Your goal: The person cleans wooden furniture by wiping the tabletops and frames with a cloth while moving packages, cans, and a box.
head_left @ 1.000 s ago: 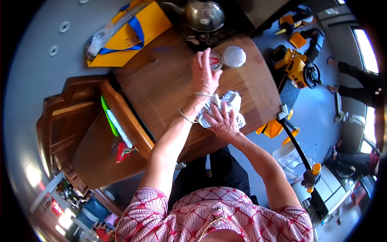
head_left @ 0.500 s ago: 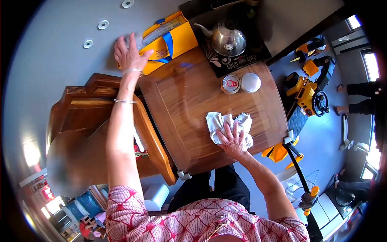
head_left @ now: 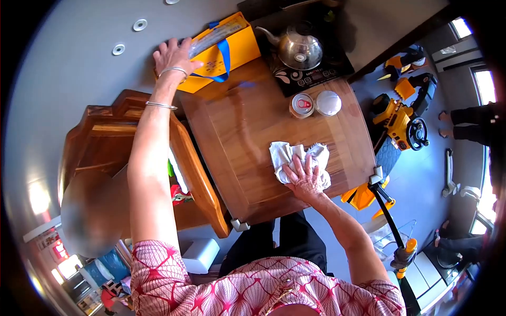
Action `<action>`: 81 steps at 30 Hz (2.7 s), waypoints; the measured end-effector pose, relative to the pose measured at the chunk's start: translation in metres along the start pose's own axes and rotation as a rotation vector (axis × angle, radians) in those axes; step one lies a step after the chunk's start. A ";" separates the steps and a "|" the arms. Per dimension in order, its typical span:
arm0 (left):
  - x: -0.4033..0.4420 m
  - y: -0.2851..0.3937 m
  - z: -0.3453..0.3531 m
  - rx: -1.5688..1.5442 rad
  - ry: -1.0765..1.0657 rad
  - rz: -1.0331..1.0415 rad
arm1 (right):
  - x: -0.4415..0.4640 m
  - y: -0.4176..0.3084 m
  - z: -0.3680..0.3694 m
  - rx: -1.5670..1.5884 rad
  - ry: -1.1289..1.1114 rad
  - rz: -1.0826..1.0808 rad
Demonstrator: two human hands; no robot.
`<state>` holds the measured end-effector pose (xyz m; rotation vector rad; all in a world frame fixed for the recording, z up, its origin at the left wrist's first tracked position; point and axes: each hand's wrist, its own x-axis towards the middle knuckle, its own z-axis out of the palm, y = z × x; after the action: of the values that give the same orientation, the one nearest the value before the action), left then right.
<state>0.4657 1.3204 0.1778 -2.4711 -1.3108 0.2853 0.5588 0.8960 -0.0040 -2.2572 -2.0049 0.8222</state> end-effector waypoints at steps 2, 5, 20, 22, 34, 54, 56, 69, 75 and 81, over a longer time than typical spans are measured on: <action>0.002 0.003 0.000 -0.036 0.054 -0.010 | 0.001 0.000 -0.001 -0.018 0.008 -0.011; -0.004 0.012 0.003 0.007 0.138 0.120 | 0.002 0.001 0.001 -0.010 -0.012 -0.002; -0.102 0.004 -0.013 -0.259 -0.283 -0.026 | 0.001 0.000 0.008 -0.011 0.078 0.006; -0.136 0.003 -0.019 -0.285 -0.331 -0.053 | -0.001 -0.004 -0.006 -0.049 0.045 0.002; -0.315 0.059 -0.018 -0.461 -0.237 0.121 | 0.002 -0.002 0.015 -0.062 0.189 0.022; -0.331 0.020 -0.032 -0.821 -0.073 0.220 | 0.003 -0.010 0.005 -0.139 0.159 0.071; -0.330 0.010 -0.029 -0.982 0.046 0.191 | 0.003 -0.005 0.006 -0.122 0.201 0.037; -0.259 -0.049 0.181 -0.695 0.179 -0.069 | -0.026 0.001 -0.158 1.711 0.516 0.468; -0.249 -0.024 0.196 -0.532 0.196 -0.190 | 0.053 -0.074 -0.279 1.594 0.431 0.077; -0.246 -0.015 0.182 -0.541 0.054 -0.305 | 0.279 -0.067 -0.191 0.993 0.327 0.174</action>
<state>0.2578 1.1587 0.0202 -2.5998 -1.9110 -0.2418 0.5826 1.2298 0.0801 -1.7847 -0.9192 1.0452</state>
